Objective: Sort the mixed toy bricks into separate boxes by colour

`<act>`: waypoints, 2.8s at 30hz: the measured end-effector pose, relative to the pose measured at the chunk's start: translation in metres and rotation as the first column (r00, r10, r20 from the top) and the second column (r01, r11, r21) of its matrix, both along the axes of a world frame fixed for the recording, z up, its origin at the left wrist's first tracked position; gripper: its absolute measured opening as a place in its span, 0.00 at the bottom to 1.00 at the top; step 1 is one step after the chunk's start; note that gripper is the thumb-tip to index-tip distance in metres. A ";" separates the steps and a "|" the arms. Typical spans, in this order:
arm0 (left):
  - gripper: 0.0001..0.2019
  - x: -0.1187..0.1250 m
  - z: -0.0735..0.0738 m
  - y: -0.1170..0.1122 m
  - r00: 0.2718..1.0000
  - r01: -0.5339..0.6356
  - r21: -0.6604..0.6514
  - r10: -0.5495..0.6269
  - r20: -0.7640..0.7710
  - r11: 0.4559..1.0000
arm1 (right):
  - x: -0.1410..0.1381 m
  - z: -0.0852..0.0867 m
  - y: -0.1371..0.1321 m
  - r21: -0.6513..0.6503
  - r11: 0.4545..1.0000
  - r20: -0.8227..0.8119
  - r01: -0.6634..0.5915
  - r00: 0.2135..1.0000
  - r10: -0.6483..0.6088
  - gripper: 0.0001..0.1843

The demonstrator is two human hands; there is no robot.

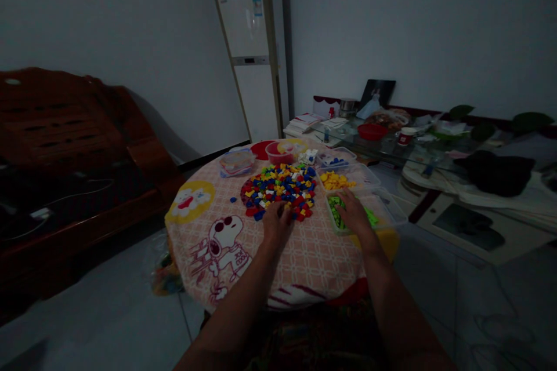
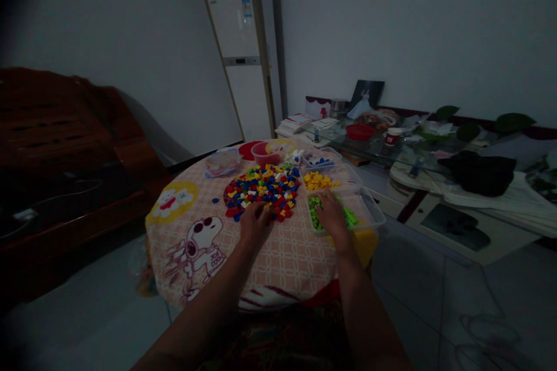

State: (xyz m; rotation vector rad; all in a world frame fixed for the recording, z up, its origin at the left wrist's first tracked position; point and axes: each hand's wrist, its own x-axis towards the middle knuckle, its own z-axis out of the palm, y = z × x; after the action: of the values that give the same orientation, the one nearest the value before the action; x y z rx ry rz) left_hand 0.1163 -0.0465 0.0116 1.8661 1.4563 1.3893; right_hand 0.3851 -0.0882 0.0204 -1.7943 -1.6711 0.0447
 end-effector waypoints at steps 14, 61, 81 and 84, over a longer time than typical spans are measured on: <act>0.16 0.133 0.054 0.061 0.917 0.387 -0.082 -0.374 0.140 0.918 | 0.004 -0.002 0.002 0.004 1.000 -0.008 -0.019 1.000 0.019 0.26; 0.13 0.003 0.008 0.017 0.952 0.017 0.015 -0.012 -0.307 1.000 | 0.001 0.003 -0.004 0.013 0.999 -0.016 -0.034 0.999 0.034 0.25; 0.16 0.028 0.021 0.033 1.000 0.004 0.015 -0.005 0.017 1.000 | -0.001 0.004 -0.003 -0.022 1.000 -0.003 -0.009 1.000 0.008 0.25; 0.15 0.060 0.036 0.040 0.997 0.077 0.003 -0.077 0.033 0.997 | 0.001 0.003 -0.003 0.006 1.000 0.009 -0.015 1.000 0.015 0.25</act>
State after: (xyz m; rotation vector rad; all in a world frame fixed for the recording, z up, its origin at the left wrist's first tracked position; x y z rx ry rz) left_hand 0.1760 -0.0063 0.0481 1.8709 1.3534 1.3794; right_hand 0.3857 -0.0914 0.0232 -1.7796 -1.6896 0.0384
